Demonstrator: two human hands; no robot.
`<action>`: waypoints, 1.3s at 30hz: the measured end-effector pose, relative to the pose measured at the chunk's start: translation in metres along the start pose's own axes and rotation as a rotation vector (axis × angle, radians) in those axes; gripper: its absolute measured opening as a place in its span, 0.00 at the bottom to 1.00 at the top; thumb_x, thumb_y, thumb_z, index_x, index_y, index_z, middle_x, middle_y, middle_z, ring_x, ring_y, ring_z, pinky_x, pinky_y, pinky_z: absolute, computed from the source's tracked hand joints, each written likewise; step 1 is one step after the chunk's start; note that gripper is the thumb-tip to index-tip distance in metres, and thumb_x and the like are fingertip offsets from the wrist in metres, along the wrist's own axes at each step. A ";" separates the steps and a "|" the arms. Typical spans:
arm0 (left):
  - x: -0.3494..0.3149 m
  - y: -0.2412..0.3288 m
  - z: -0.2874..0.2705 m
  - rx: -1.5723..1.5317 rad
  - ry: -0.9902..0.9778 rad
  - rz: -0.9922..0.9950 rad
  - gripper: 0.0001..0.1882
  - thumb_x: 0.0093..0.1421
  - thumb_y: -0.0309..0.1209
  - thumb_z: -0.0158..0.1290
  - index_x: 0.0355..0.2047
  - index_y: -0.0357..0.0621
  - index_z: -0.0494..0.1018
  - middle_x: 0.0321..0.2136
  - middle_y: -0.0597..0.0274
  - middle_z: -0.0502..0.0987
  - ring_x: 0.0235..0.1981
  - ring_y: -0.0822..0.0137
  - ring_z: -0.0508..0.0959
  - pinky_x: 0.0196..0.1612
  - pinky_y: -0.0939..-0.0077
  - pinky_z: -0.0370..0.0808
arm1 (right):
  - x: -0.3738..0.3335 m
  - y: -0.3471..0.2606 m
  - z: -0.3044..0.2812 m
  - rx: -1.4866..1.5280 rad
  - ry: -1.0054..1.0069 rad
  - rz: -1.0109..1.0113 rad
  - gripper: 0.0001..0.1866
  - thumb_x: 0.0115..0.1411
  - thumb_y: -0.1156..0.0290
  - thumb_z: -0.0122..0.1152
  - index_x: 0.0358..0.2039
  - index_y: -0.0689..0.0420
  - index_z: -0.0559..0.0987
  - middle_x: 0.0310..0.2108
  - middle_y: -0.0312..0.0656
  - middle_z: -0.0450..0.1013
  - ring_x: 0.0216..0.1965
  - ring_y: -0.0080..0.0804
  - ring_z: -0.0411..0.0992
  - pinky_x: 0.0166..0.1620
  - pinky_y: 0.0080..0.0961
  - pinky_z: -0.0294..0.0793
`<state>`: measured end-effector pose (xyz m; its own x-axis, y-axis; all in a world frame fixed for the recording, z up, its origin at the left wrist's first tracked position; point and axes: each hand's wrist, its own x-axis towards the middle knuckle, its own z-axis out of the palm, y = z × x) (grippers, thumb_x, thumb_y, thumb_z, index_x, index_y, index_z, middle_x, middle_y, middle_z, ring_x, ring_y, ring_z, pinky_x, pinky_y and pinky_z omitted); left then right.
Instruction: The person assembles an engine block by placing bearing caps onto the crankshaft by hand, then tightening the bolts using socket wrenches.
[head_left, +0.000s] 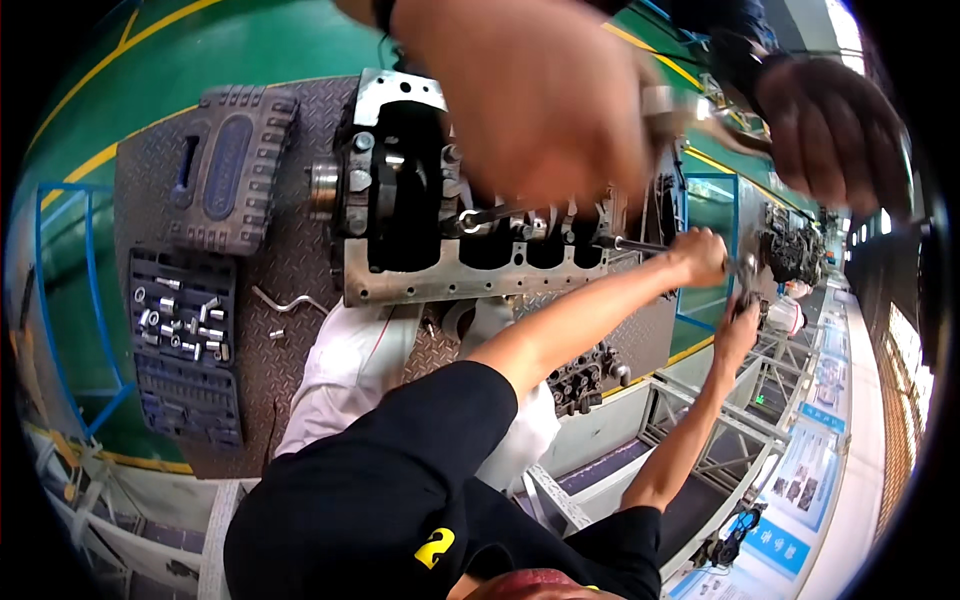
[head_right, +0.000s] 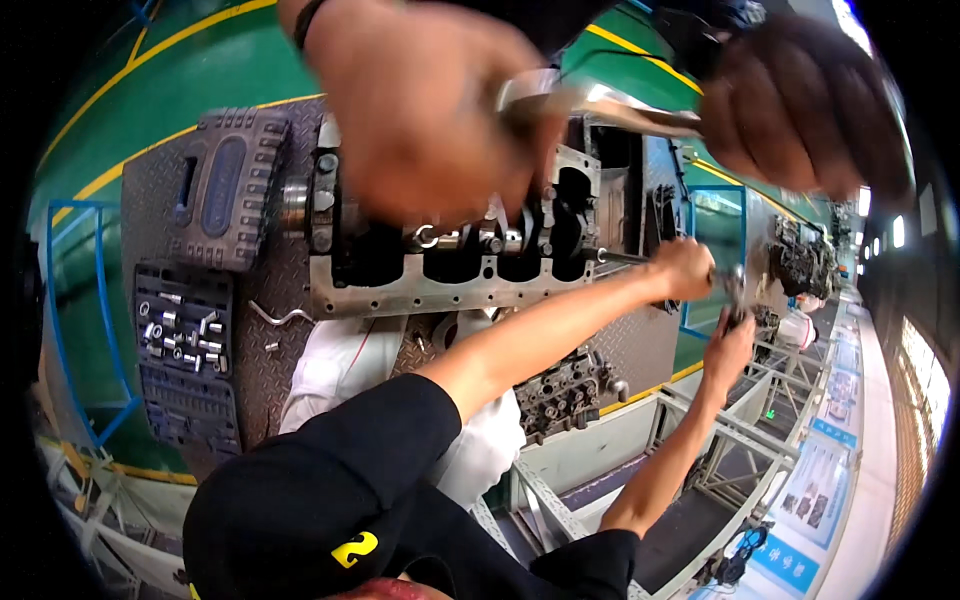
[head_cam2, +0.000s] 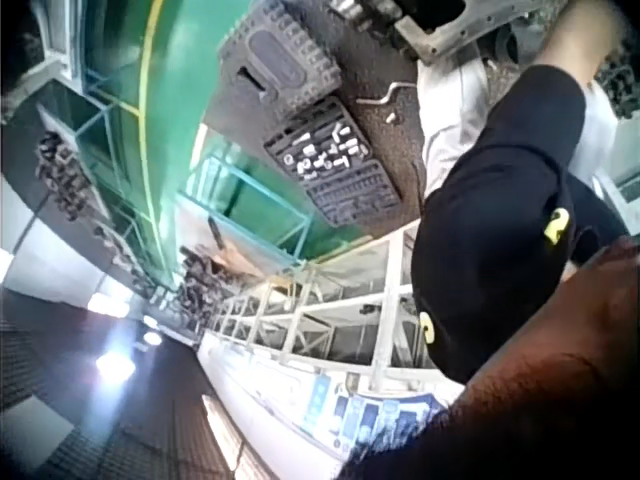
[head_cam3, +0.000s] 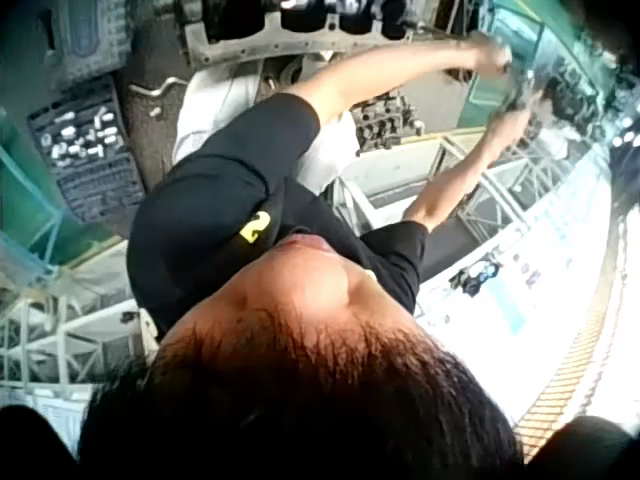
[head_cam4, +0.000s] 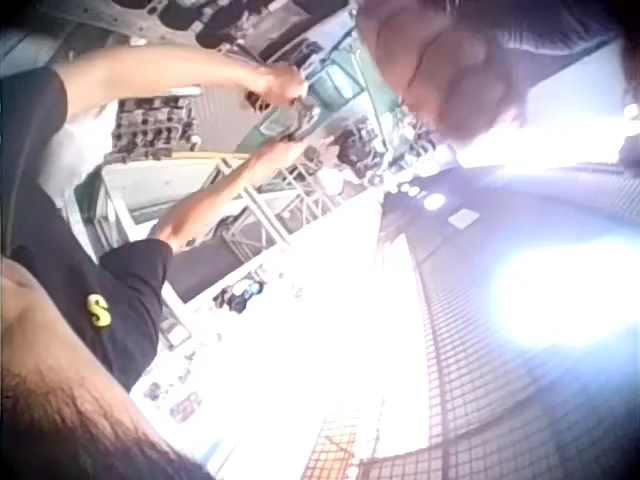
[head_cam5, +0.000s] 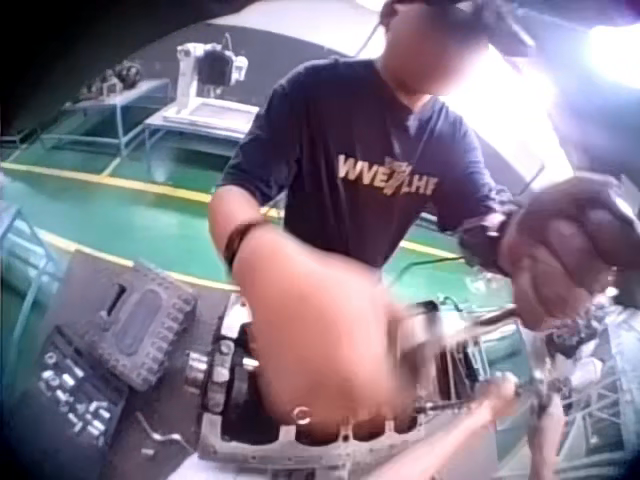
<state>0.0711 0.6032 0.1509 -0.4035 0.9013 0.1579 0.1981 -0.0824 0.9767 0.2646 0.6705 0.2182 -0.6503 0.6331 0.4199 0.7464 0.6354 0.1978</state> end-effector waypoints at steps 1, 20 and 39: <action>-0.009 0.002 0.007 0.084 -0.029 0.059 0.13 0.49 0.41 0.57 0.23 0.45 0.83 0.27 0.46 0.82 0.33 0.45 0.84 0.38 0.51 0.82 | -0.014 0.001 -0.015 -0.038 -0.100 0.051 0.21 0.67 0.54 0.58 0.45 0.62 0.75 0.40 0.59 0.77 0.42 0.62 0.74 0.44 0.49 0.73; -0.026 0.011 -0.003 0.004 -0.051 0.058 0.12 0.47 0.32 0.54 0.27 0.39 0.83 0.32 0.40 0.83 0.38 0.46 0.84 0.44 0.53 0.81 | 0.033 0.016 -0.005 0.145 0.114 -0.297 0.20 0.59 0.73 0.60 0.51 0.65 0.73 0.45 0.60 0.74 0.47 0.62 0.71 0.51 0.46 0.70; -0.022 0.010 -0.012 -0.065 -0.097 0.022 0.09 0.52 0.33 0.52 0.24 0.46 0.82 0.26 0.46 0.82 0.31 0.45 0.84 0.41 0.51 0.80 | -0.058 -0.043 -0.064 -0.257 -0.149 0.223 0.14 0.64 0.62 0.57 0.41 0.61 0.73 0.41 0.55 0.77 0.45 0.56 0.74 0.47 0.49 0.72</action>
<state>0.0711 0.5770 0.1592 -0.3112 0.9355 0.1674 0.1459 -0.1270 0.9811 0.2791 0.5784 0.2419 -0.4673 0.8128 0.3477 0.8707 0.3550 0.3404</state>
